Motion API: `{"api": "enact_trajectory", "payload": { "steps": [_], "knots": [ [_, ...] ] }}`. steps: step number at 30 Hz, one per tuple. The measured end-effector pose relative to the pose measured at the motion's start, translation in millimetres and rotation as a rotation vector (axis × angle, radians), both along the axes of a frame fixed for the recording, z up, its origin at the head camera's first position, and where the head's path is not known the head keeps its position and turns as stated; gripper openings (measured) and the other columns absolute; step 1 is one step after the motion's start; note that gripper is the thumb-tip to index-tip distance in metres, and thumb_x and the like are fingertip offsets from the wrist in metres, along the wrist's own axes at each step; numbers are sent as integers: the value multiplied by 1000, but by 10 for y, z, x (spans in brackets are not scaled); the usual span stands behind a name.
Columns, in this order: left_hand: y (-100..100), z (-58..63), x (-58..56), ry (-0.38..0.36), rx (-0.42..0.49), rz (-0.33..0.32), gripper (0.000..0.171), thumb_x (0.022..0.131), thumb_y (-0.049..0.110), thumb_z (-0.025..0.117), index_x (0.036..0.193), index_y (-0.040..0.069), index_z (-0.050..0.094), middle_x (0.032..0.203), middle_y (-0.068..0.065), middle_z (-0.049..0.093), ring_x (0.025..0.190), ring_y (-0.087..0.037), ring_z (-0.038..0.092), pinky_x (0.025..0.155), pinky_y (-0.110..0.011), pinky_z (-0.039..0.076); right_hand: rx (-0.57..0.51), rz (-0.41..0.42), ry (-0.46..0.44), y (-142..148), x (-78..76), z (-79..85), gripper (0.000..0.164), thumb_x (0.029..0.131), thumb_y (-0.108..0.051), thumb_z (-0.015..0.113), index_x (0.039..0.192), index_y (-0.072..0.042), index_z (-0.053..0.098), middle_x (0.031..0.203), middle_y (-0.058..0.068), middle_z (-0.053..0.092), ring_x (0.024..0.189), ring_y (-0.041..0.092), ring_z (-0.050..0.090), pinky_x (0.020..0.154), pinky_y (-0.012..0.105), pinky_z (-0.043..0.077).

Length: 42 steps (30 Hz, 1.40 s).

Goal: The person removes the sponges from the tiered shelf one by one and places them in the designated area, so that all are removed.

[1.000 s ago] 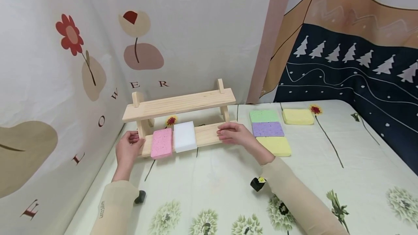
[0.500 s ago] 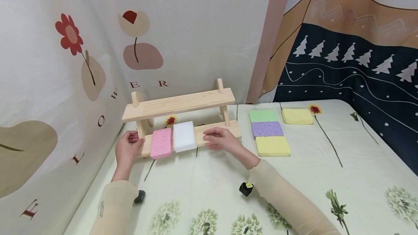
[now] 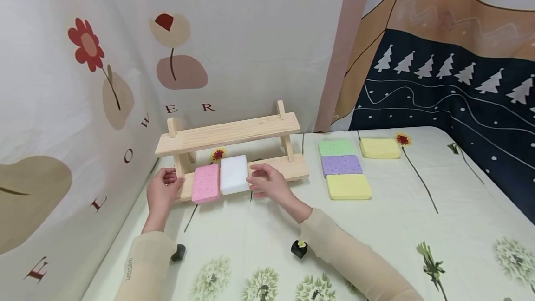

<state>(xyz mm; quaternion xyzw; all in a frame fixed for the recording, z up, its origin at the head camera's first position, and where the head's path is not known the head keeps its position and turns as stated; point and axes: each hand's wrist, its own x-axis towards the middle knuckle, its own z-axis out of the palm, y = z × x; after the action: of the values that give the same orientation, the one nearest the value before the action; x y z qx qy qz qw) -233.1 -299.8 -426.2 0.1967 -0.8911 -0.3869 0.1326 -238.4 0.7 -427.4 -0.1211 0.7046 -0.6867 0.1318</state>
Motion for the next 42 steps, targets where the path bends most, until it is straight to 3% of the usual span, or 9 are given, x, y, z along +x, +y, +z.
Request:
{"api": "enact_trajectory", "payload": {
  "steps": [9, 17, 22, 30, 35, 42],
  "knots": [
    [8, 3, 7, 3, -13, -3, 37, 97, 13, 62, 131, 1, 55, 122, -21, 61, 111, -32, 58, 90, -39, 48, 68, -101, 24, -142, 11, -13, 49, 91, -11, 72, 136, -6, 55, 122, 18, 57, 88, 40, 72, 70, 38, 62],
    [3, 1, -2, 8, -11, -5, 36, 96, 13, 63, 130, 1, 55, 122, -21, 62, 110, -32, 58, 90, -40, 47, 41, -116, -29, -98, 42, -13, 39, 90, -8, 71, 126, -3, 57, 121, 17, 59, 80, 22, 69, 77, 42, 61],
    [-5, -2, -2, 15, -8, -11, 37, 96, 12, 64, 129, 0, 55, 121, -22, 61, 110, -32, 58, 90, -40, 47, 7, -95, -36, 2, 68, -17, 34, 91, -9, 70, 122, 0, 58, 118, 18, 62, 85, 18, 69, 82, 43, 60],
    [-1, 1, 2, 18, -10, -14, 37, 96, 11, 64, 129, -1, 55, 121, -23, 61, 110, -33, 59, 90, -41, 48, -22, -103, -32, 186, 70, -1, 32, 93, -7, 67, 122, 2, 59, 120, 19, 62, 95, 16, 66, 82, 36, 61],
    [1, 4, 2, 13, -11, -15, 37, 96, 12, 62, 130, -1, 55, 122, -23, 61, 111, -34, 59, 91, -42, 48, -18, -103, -45, 333, 72, 32, 28, 96, -9, 64, 123, -1, 62, 122, 18, 62, 104, 20, 66, 86, 39, 59],
    [5, 2, 0, 14, -4, -14, 36, 97, 12, 62, 130, 0, 55, 122, -23, 61, 111, -34, 58, 91, -42, 48, -4, -109, -60, 557, 40, 64, 29, 97, -11, 61, 124, -1, 63, 123, 16, 62, 103, 18, 65, 91, 42, 58]
  ]
}}
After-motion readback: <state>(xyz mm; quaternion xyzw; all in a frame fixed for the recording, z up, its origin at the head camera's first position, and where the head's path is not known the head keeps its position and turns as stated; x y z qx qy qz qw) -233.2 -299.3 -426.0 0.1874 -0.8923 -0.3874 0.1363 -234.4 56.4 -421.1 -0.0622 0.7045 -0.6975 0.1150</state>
